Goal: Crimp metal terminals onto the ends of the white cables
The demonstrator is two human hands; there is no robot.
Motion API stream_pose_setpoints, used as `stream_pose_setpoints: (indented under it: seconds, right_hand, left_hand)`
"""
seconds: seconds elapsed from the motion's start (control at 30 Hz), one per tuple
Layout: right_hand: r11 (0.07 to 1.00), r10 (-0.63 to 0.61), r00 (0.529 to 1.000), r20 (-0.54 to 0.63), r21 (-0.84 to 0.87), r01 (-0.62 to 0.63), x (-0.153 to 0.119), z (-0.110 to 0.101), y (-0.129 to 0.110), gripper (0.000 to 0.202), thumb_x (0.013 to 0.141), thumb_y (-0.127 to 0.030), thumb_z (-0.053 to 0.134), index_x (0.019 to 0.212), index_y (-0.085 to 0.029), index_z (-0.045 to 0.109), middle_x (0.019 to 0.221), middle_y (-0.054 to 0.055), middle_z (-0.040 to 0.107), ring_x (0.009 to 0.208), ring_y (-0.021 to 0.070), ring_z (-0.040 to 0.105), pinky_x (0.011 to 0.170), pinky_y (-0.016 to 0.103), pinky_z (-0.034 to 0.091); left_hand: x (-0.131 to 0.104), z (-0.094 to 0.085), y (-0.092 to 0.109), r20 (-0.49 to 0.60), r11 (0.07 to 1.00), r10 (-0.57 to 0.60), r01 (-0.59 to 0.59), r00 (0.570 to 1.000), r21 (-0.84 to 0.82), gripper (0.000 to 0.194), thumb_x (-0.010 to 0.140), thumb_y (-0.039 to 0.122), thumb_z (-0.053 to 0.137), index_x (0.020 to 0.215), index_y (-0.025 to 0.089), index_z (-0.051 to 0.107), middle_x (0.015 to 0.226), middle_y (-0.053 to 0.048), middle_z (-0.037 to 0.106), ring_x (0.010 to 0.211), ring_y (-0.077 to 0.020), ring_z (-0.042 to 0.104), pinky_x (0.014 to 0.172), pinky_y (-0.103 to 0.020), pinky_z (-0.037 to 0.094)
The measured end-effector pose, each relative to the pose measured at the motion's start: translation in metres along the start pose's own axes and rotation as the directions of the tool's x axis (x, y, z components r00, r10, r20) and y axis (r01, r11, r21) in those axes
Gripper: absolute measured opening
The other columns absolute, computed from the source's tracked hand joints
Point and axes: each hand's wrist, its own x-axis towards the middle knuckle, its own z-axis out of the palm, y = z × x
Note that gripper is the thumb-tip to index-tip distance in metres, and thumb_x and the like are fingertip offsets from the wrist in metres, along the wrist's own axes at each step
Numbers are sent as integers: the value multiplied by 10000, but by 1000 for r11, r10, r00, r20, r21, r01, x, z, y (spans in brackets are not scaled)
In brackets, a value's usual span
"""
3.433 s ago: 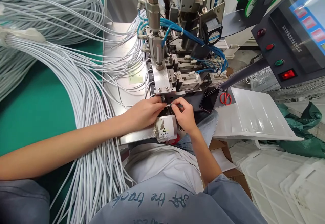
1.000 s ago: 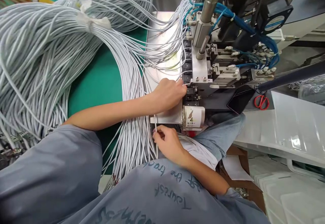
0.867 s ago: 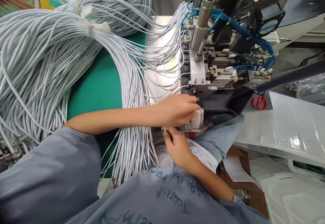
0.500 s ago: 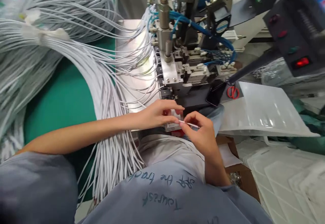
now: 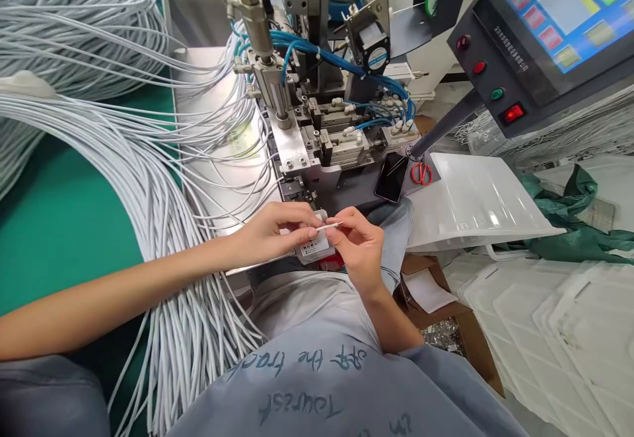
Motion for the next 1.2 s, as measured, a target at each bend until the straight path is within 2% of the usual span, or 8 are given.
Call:
stream_pose_setpoints:
  seconds: [0.13, 0.37, 0.53, 0.73, 0.9, 1.03, 1.13, 1.2]
  right_hand:
    - [997, -52, 998, 37, -55, 54, -2, 2, -5, 58, 761, -270, 666, 802, -244, 700, 742, 6, 582, 689, 132, 555, 585, 267, 462]
    - [990, -31, 991, 129, -136, 48, 2, -6, -9, 201, 818, -364, 589, 872, -225, 722, 780, 35, 599, 669, 142, 548, 542, 276, 442]
    - [959, -102, 994, 47, -261, 110, 4, -5, -14, 121, 812, -241, 612, 850, -228, 725, 717, 11, 587, 639, 122, 519, 524, 259, 398]
    - [890, -179, 978, 111, -405, 209, 8, -6, -20, 96, 782, -165, 613, 741, -184, 698, 597, -25, 509, 493, 76, 383, 431, 237, 294]
    - [921, -233, 968, 96, -298, 251, 8, -6, -12, 93, 778, -181, 626, 757, -196, 715, 575, -23, 489, 523, 93, 427, 447, 246, 301]
    - [941, -251, 968, 17, -231, 248, 1, 4, -1, 92, 788, -216, 630, 749, -209, 713, 588, -21, 516, 534, 99, 456, 461, 249, 336]
    - [896, -335, 939, -78, -335, 292, -4, 14, 4, 115, 812, -200, 605, 743, -201, 697, 587, -20, 494, 545, 101, 464, 469, 248, 342]
    - [806, -415, 907, -63, -489, 335, -6, 18, 4, 135, 821, -165, 585, 734, -188, 686, 581, -19, 473, 534, 94, 439, 471, 247, 328]
  left_hand:
    - [-3, 2, 0, 24, 994, -35, 37, 999, -103, 279, 901, 326, 489, 931, 134, 688, 735, -19, 558, 598, -69, 524, 555, -182, 428]
    - [-2, 0, 1, -59, 999, 6, -3, 998, 36, 244, 883, 272, 498, 893, 136, 701, 678, -8, 539, 601, -74, 498, 535, -180, 398]
    - [-2, 2, -2, -103, 984, 136, -122, 985, 129, 222, 877, 203, 494, 882, 123, 701, 654, -13, 549, 592, -78, 478, 539, -188, 384]
    - [-3, 6, -14, -125, 906, 358, -311, 925, 287, 226, 888, 150, 462, 927, 125, 683, 717, -41, 573, 636, -91, 510, 559, -199, 403]
    - [-2, 3, -8, -110, 955, 277, -262, 954, 139, 201, 884, 156, 495, 932, 127, 688, 756, -52, 628, 678, -90, 554, 604, -190, 437]
    - [-2, 0, 0, -74, 986, 161, -157, 984, 54, 155, 843, 191, 565, 833, 123, 705, 645, -18, 600, 578, -72, 516, 525, -172, 395]
    - [-3, 3, -2, -108, 980, 171, -158, 979, 122, 155, 834, 210, 576, 779, 122, 691, 602, -1, 574, 542, -64, 496, 501, -170, 376]
    - [-5, 6, -7, -150, 941, 229, -179, 962, 286, 199, 862, 206, 530, 745, 124, 669, 593, 2, 550, 533, -64, 478, 496, -173, 368]
